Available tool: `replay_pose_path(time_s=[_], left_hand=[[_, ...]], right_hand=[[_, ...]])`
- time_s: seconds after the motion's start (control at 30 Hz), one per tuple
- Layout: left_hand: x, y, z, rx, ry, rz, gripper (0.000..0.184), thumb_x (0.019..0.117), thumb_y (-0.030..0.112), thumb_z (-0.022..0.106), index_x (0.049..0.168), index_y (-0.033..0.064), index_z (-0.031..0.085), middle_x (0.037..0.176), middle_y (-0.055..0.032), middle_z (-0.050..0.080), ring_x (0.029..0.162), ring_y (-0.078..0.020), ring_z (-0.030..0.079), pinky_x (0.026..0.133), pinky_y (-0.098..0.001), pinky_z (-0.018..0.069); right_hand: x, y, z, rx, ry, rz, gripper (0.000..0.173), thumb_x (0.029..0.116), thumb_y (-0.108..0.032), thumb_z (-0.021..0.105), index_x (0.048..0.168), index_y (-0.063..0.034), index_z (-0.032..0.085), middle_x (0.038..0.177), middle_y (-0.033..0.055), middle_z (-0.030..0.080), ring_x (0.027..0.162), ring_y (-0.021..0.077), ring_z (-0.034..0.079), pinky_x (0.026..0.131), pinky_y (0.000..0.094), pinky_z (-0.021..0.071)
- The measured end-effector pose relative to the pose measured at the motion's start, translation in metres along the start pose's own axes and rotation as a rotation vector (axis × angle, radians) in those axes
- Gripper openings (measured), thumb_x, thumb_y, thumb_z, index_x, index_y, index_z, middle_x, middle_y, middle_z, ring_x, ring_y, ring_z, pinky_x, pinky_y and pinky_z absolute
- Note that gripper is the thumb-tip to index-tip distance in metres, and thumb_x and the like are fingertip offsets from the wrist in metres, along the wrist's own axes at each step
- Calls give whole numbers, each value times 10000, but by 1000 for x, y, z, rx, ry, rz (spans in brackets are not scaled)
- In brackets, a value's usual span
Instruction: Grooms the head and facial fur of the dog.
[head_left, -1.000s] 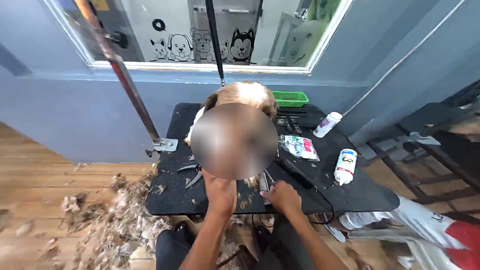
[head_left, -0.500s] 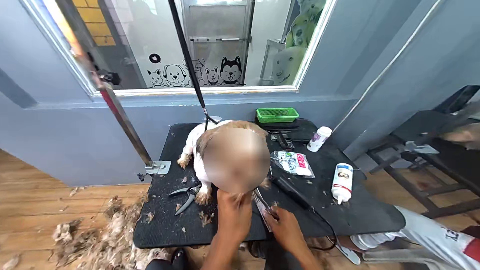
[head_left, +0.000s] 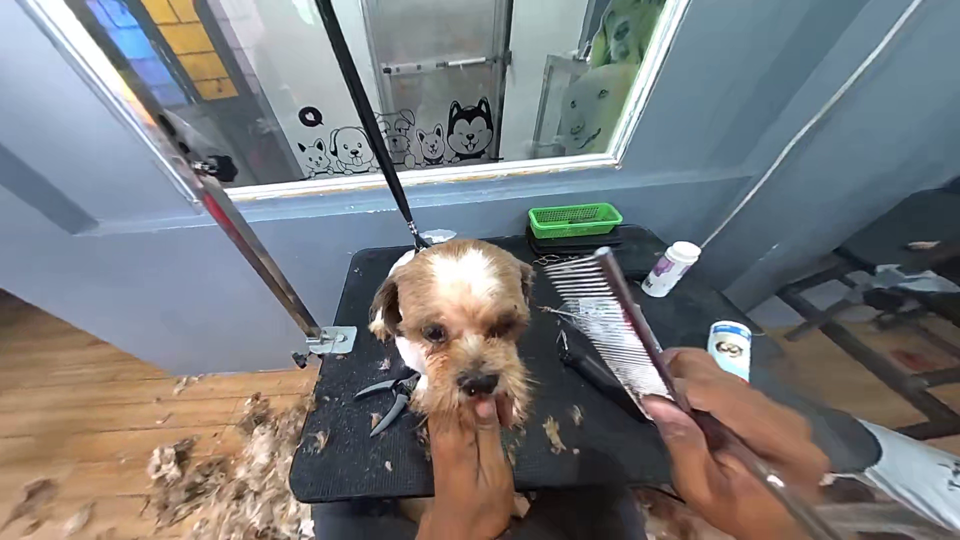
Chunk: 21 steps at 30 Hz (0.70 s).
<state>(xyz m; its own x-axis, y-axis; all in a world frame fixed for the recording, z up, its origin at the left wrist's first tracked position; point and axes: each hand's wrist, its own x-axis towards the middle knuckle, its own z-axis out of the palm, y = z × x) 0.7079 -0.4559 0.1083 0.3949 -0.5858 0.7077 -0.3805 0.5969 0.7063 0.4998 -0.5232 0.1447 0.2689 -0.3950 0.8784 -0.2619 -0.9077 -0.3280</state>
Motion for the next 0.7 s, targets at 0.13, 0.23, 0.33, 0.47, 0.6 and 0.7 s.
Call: replay_pose_path(time_s=[0.13, 0.23, 0.33, 0.47, 0.6, 0.7], left_hand=[[0, 5, -16, 78, -72, -25, 462, 1106, 451, 319, 863, 154, 576, 720, 54, 558, 725, -19, 573, 756, -242, 510], [-1, 6, -26, 101, -98, -63, 441, 1106, 436, 361, 885, 149, 614, 723, 51, 546, 698, -49, 559, 700, -271, 511], [-1, 4, -30, 110, -96, -55, 458, 1105, 437, 363, 904, 132, 640, 737, 34, 557, 695, -79, 566, 680, -308, 520], [5, 3, -31, 74, -77, -6, 505, 1104, 454, 342, 953, 94, 661, 799, -3, 606, 770, -94, 599, 770, -328, 541], [6, 5, -33, 33, -56, -3, 490, 1105, 405, 387, 1064, 30, 700, 992, -68, 680, 921, -77, 641, 886, -296, 553], [6, 4, -35, 16, -58, 1, 486, 1103, 422, 388, 1044, 51, 696, 1014, -72, 691, 975, -90, 655, 937, -326, 553]], right_hand=[[47, -39, -5, -164, -172, -271, 268, 1033, -306, 587, 844, -121, 630, 686, -19, 552, 707, 100, 562, 837, 349, 493], [81, -46, -2, -259, -367, -449, 248, 1007, -252, 570, 817, -123, 665, 682, -20, 565, 702, 136, 542, 808, 390, 448], [113, -39, 2, -341, -507, -624, 253, 1010, -225, 549, 818, -116, 673, 673, -7, 557, 678, 174, 540, 796, 429, 435], [152, -37, -1, -416, -537, -719, 293, 1014, -234, 518, 791, -110, 661, 655, 4, 537, 666, 199, 540, 784, 466, 434], [173, -48, -2, -348, -585, -794, 257, 1005, -204, 542, 782, -125, 642, 633, -15, 497, 665, 172, 513, 815, 441, 412], [184, -49, 6, -376, -729, -883, 188, 957, -168, 530, 840, -164, 677, 664, -37, 521, 705, 168, 524, 842, 441, 416]])
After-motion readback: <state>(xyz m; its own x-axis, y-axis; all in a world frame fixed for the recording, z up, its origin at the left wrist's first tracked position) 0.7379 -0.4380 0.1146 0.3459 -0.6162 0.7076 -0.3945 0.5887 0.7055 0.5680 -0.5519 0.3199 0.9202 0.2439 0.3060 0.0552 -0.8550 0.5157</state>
